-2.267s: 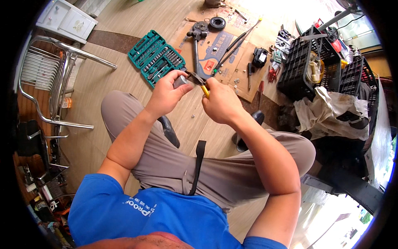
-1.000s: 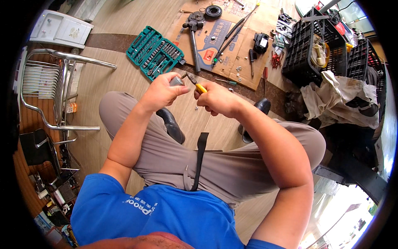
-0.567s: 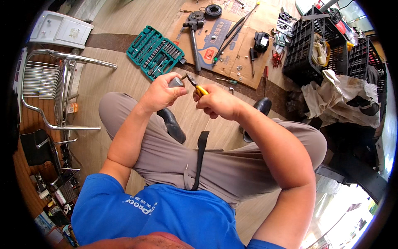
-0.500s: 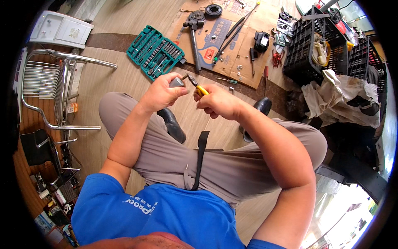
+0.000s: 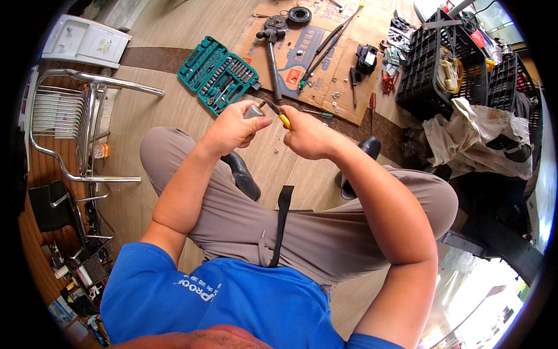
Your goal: The person uses pliers to pull and twist small metal components inside a cylindrical part, rotating the object by hand to access different internal sections.
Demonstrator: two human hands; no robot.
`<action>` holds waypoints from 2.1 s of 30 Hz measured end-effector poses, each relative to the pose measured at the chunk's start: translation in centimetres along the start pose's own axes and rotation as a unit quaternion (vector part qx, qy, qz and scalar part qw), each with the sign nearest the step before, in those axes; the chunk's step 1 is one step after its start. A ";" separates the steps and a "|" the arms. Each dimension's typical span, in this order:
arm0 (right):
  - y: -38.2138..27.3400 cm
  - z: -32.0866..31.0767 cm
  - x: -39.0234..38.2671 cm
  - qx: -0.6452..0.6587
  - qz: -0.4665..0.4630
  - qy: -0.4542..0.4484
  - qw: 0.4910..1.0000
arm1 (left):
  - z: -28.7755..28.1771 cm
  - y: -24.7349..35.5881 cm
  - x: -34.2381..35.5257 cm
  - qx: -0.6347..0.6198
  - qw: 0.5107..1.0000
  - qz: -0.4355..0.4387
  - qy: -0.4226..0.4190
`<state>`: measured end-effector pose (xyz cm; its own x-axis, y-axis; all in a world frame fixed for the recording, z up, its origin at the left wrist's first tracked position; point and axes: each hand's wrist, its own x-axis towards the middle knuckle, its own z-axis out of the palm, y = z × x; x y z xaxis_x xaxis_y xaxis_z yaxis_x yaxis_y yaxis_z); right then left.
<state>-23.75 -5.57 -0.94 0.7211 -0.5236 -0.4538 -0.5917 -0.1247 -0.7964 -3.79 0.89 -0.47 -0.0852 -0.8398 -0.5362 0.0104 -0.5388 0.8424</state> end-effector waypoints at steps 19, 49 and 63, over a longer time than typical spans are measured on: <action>-0.6 0.5 -0.2 -0.049 0.001 0.029 0.998 | -0.5 -1.1 0.9 0.158 0.981 0.101 0.041; -0.7 2.6 0.9 -0.157 0.048 0.168 0.972 | 0.8 -1.3 2.6 0.140 0.979 0.091 0.119; -0.6 0.7 0.2 -0.081 -0.011 0.027 0.996 | -0.4 -1.9 2.2 0.184 0.977 0.088 0.067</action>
<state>-22.98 -5.03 -0.84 0.7161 -0.5641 -0.4111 -0.6302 -0.2691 -0.7283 -3.64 0.01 -3.28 0.0173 -0.9315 -0.3633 -0.3473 -0.3463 0.8715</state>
